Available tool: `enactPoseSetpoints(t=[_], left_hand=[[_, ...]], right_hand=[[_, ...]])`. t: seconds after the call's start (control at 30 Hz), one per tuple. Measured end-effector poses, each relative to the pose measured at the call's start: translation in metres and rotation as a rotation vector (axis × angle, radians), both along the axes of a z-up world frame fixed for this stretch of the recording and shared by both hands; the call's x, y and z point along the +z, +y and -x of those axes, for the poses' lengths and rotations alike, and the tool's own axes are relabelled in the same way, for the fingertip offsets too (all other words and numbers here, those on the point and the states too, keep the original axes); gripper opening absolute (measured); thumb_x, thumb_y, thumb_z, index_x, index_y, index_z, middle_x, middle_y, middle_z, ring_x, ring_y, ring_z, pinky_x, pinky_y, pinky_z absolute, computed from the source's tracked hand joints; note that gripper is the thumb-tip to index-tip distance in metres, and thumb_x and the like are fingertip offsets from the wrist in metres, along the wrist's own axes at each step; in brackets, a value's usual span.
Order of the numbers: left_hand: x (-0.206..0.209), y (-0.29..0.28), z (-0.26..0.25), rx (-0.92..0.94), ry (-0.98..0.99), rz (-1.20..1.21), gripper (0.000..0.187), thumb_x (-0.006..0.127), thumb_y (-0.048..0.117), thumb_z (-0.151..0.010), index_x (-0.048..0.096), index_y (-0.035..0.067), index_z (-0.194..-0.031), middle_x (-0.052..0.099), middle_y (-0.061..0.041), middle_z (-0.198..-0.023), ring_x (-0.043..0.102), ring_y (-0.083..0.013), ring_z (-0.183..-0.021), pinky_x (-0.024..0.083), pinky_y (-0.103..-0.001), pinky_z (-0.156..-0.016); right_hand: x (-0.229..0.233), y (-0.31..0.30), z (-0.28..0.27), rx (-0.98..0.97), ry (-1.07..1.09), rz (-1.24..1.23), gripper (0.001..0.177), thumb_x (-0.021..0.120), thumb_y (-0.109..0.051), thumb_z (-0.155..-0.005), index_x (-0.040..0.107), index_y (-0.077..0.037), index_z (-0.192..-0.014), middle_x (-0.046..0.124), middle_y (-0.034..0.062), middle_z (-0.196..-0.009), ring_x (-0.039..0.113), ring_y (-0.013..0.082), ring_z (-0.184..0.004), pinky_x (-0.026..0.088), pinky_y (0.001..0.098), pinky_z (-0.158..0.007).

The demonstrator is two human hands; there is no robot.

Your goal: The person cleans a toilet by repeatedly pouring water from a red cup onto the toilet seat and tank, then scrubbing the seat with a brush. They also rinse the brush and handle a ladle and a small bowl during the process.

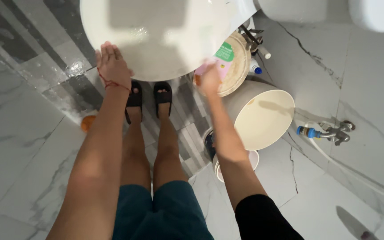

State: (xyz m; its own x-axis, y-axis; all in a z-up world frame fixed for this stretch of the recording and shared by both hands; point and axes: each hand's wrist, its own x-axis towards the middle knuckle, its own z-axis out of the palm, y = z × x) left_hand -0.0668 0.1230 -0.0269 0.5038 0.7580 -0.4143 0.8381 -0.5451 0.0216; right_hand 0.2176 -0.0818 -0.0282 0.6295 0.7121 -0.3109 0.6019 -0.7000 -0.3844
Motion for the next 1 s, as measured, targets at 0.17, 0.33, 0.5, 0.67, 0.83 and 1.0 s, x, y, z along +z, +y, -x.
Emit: enactPoseSetpoints(t=[0.17,0.33,0.5,0.67,0.83,1.0], left_hand=[[0.011,-0.003,-0.003,0.094,0.002,0.154,0.101,0.078,0.043,-0.081,0.039,-0.007,-0.159,0.034,-0.023,-0.165,0.027,-0.0332,-0.156,0.015,-0.052,-0.129],[0.004,-0.001,0.008,0.044,-0.127,0.006,0.095,0.08,0.036,-0.078,0.047,-0.01,-0.154,0.041,-0.028,-0.162,0.036,-0.038,-0.151,0.02,-0.055,-0.126],[-0.007,-0.005,0.017,0.03,-0.217,-0.045,0.091,0.084,0.031,-0.075,0.05,-0.012,-0.147,0.046,-0.03,-0.161,0.042,-0.0398,-0.152,0.022,-0.052,-0.13],[0.007,-0.004,0.008,0.036,-0.22,-0.047,0.098,0.088,0.033,-0.069,0.051,-0.015,-0.146,0.048,-0.035,-0.154,0.044,-0.0438,-0.146,0.025,-0.053,-0.125],[0.018,-0.004,0.003,0.043,-0.194,-0.053,0.1,0.087,0.032,-0.069,0.05,-0.014,-0.149,0.046,-0.034,-0.157,0.044,-0.0435,-0.146,0.024,-0.053,-0.126],[-0.002,-0.011,0.003,0.001,-0.149,-0.132,0.08,0.076,0.022,-0.079,0.052,-0.014,-0.146,0.047,-0.033,-0.155,0.044,-0.0428,-0.147,0.025,-0.051,-0.127]], right_hand=[[-0.014,0.009,0.046,0.173,-0.096,-0.192,0.028,0.051,-0.024,-0.095,0.063,-0.002,-0.108,0.068,0.0209,-0.096,0.063,0.0351,-0.089,0.049,0.0477,-0.076],[-0.016,0.006,0.129,0.484,-0.03,-0.084,0.036,0.042,-0.032,-0.103,0.063,-0.003,-0.102,0.068,0.0167,-0.086,0.066,0.0301,-0.08,0.051,0.0441,-0.071],[0.001,0.056,-0.042,-0.127,0.122,0.091,0.049,0.032,-0.04,-0.11,0.063,-0.004,-0.097,0.068,0.0125,-0.076,0.069,0.025,-0.072,0.054,0.0405,-0.065],[-0.045,0.081,0.051,0.286,-0.101,-0.065,0.043,0.034,-0.037,-0.11,0.06,-0.004,-0.105,0.066,0.013,-0.085,0.069,0.0259,-0.08,0.054,0.0425,-0.071],[-0.049,0.072,0.106,0.555,-0.048,-0.005,0.036,0.038,-0.032,-0.109,0.058,-0.003,-0.117,0.065,0.0148,-0.1,0.068,0.0283,-0.092,0.054,0.046,-0.08],[-0.056,0.117,-0.059,0.128,-0.039,0.112,0.035,0.043,-0.027,-0.107,0.055,-0.003,-0.129,0.064,0.0165,-0.114,0.067,0.0307,-0.103,0.054,0.0494,-0.089]])
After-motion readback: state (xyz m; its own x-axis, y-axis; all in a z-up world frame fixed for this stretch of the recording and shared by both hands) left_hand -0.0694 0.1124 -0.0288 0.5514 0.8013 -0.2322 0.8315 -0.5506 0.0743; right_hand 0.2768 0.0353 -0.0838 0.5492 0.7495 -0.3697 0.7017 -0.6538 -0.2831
